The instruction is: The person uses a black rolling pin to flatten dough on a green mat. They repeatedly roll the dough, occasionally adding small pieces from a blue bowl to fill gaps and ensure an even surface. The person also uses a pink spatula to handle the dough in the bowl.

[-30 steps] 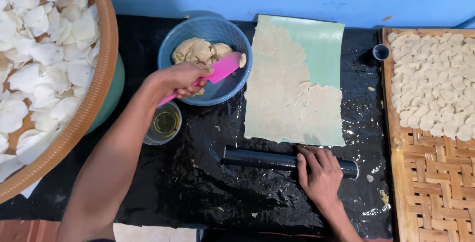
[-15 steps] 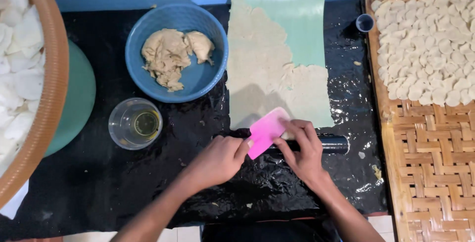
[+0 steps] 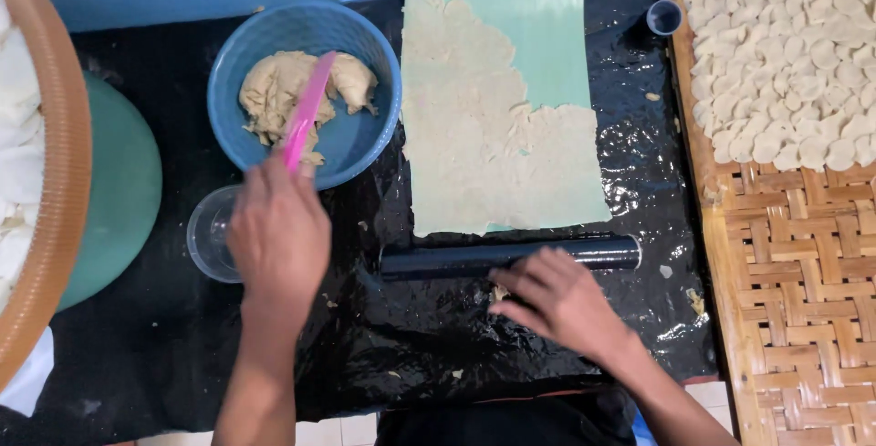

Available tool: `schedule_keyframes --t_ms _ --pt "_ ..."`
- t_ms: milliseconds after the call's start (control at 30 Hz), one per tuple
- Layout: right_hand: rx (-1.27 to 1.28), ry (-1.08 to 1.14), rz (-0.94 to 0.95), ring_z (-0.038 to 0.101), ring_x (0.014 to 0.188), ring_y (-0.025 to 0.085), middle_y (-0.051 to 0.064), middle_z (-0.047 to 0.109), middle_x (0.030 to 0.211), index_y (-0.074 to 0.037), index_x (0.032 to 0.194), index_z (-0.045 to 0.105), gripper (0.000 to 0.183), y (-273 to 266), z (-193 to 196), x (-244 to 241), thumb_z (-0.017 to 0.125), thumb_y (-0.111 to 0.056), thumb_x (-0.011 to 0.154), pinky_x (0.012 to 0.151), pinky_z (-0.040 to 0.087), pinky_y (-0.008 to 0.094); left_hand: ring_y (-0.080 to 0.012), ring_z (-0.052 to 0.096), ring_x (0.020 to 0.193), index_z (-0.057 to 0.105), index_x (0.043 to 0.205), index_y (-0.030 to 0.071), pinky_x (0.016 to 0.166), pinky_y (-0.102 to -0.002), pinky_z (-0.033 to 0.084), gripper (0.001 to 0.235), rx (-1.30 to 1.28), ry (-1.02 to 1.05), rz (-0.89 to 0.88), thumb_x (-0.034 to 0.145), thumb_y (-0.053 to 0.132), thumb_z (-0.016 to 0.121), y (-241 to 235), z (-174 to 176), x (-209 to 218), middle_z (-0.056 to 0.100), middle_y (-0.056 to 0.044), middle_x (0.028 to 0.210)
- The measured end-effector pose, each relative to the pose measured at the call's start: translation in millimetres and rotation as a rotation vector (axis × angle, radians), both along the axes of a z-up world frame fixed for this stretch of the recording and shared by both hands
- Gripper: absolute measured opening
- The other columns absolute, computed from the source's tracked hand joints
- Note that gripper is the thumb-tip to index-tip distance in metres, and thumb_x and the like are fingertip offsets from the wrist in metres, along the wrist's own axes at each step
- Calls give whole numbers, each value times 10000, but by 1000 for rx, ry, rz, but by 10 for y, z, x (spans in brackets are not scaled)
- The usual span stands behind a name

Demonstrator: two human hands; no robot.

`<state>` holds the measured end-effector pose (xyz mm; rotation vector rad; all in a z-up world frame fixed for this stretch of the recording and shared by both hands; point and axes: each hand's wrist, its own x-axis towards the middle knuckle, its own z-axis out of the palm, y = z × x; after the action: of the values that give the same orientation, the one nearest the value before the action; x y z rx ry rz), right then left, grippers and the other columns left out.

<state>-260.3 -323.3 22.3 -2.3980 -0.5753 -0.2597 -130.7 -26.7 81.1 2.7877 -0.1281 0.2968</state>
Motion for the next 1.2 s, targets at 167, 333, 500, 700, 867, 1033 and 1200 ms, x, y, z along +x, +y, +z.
schedule_keyframes --t_ms 167,333,500,700,867,1033,1200 --pt "-202 15 77 609 787 211 27 640 835 -63 1026 757 294 88 -73 -180 770 -294 844 662 513 354 -402 627 1002 653 1256 -60 853 -488 502 344 132 -227 -9 1032 199 623 -13 -123 -21 624 -240 1127" --pt "-331 158 68 628 801 239 56 644 843 -45 984 722 227 72 -84 -232 755 -233 861 618 522 384 -360 634 995 669 1074 18 942 -492 494 141 -97 -341 -336 969 111 661 -472 -442 -550 668 -159 1058" --pt "57 430 -74 742 826 248 86 738 949 -65 1070 708 279 -84 209 -107 759 -60 796 683 603 375 -336 649 1077 674 1168 -14 953 -457 512 260 -358 -163 -574 961 140 707 -694 -831 -961 673 -160 1138" --pt "-11 6 -239 742 995 315 168 739 1112 -10 1153 685 308 -477 156 801 697 38 849 856 600 399 -353 616 1138 668 1236 -8 988 -498 481 373 -289 -160 -596 948 225 721 -757 -815 -1031 642 -177 1218" --pt "-88 107 -208 739 925 334 157 727 1132 -3 1117 700 250 -494 7 1183 699 27 869 810 601 398 -348 607 1154 650 1276 6 1005 -502 468 413 -271 -123 -585 949 249 714 -766 -787 -1019 640 -174 1233" --pt "-185 134 -189 731 893 356 141 703 1197 -21 1099 713 225 -545 -236 1196 719 -15 874 797 594 417 -337 601 1139 624 1335 9 1009 -505 457 479 -197 -98 -603 930 253 704 -774 -849 -1015 637 -173 1230" --pt "-347 -71 -63 731 1023 331 115 695 1202 -103 1302 671 507 -589 -175 1125 699 -17 803 886 602 405 -321 602 1135 605 1375 17 1017 -506 455 467 -76 -105 -730 950 198 669 -787 -669 -873 634 -169 1213"
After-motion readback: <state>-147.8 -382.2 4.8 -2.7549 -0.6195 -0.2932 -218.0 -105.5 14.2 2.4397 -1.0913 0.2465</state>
